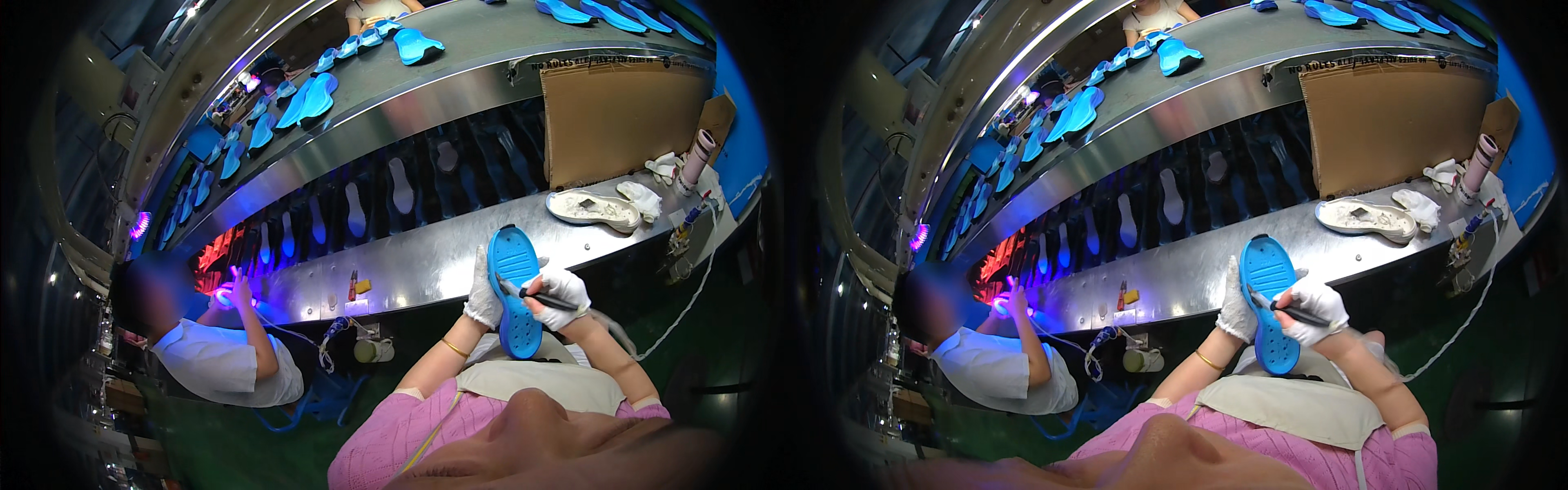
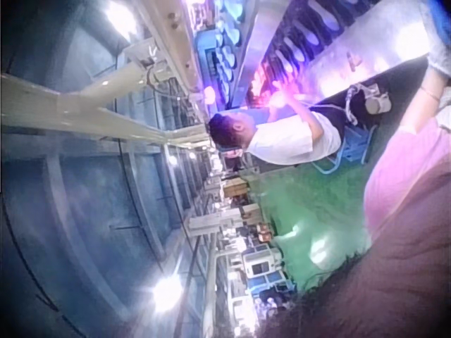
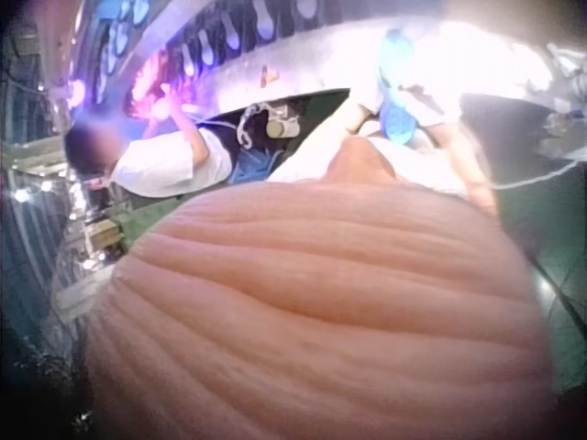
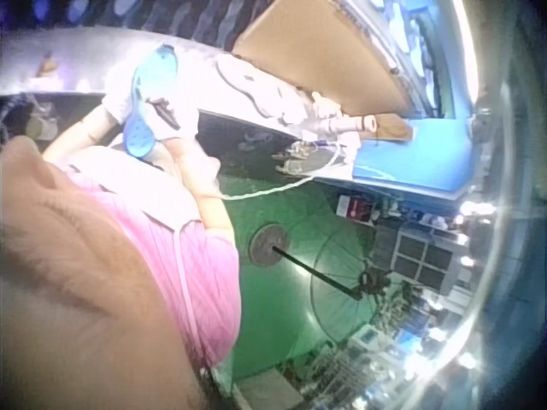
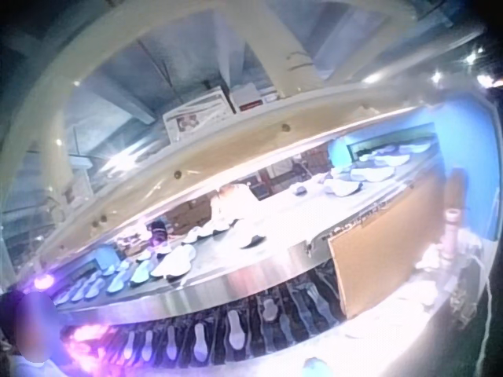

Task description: The person takes shoe soles from a conveyor belt, applies a handheld tool across the edges and surfaces of each sole while turning it by hand, and places the soles back onto the conveyor.

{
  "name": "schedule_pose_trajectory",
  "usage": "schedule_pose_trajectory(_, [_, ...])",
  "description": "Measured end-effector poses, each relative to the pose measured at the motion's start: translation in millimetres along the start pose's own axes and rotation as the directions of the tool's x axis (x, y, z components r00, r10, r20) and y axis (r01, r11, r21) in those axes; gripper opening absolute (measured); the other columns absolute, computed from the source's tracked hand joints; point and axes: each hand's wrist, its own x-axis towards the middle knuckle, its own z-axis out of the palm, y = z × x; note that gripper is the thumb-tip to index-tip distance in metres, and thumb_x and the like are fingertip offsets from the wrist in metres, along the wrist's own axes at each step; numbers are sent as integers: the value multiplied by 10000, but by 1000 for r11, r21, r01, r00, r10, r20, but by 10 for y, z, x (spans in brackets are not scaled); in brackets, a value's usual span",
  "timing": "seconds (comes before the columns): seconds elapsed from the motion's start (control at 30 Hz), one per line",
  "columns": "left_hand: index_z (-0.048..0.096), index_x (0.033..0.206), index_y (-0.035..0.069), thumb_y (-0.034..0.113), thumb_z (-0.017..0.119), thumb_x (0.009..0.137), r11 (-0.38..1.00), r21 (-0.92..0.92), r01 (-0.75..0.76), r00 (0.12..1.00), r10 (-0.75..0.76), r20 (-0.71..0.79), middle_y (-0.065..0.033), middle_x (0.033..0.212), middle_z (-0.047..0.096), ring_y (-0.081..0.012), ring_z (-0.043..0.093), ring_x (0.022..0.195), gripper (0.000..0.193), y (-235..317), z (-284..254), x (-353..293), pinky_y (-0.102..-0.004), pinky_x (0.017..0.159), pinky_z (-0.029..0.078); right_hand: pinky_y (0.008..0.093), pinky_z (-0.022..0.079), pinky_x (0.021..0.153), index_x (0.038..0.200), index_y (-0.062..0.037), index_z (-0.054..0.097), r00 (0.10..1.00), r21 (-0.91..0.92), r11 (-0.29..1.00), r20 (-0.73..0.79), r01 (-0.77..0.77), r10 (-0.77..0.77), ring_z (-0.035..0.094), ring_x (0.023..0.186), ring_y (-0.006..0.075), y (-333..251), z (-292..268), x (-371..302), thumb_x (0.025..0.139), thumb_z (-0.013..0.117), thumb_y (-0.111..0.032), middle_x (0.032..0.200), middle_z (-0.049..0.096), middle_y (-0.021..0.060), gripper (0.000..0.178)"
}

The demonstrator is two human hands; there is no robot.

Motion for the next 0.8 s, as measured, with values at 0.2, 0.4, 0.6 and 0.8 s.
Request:
schedule_pose_trajectory(0.2, [393,1411,83,762,304,859,963,108,247,954,-261,147,-157,1237,592,-296,625,1068,880,-267,-46,-294,-430,980,498,271,538,718,864,-20,633,955,49,980,-220,-192,198,654,751,131,26,-262,-135,796,741,-26,858,685,84,127])
schedule_pose_trajectory(0.4, [397,1405,78,776,329,854,990,92,105,982,-89,-168,-127,1269,582,-243,618,1079,893,-201,39,6,-391,918,538,245,514,664,891,-24,625,988,253,956,17,-150,151,620,721,101,-44,-258,-116,837,689,28,904,662,84,98])
schedule_pose_trajectory(0.6, [403,1400,69,861,358,760,995,41,-89,995,90,-35,-158,1284,569,-299,584,1142,1020,-99,70,268,-438,980,497,251,510,711,883,-37,640,991,-152,982,-55,116,-125,620,805,103,-123,-268,77,798,750,6,943,679,75,145])
schedule_pose_trajectory(0.8, [403,1411,100,879,336,753,950,-114,-289,954,277,-114,-137,1260,586,-306,625,1042,1022,21,-64,530,-474,973,499,256,521,709,894,-24,669,978,346,928,-99,-138,182,624,782,94,-272,-163,132,829,710,-9,915,691,63,78])
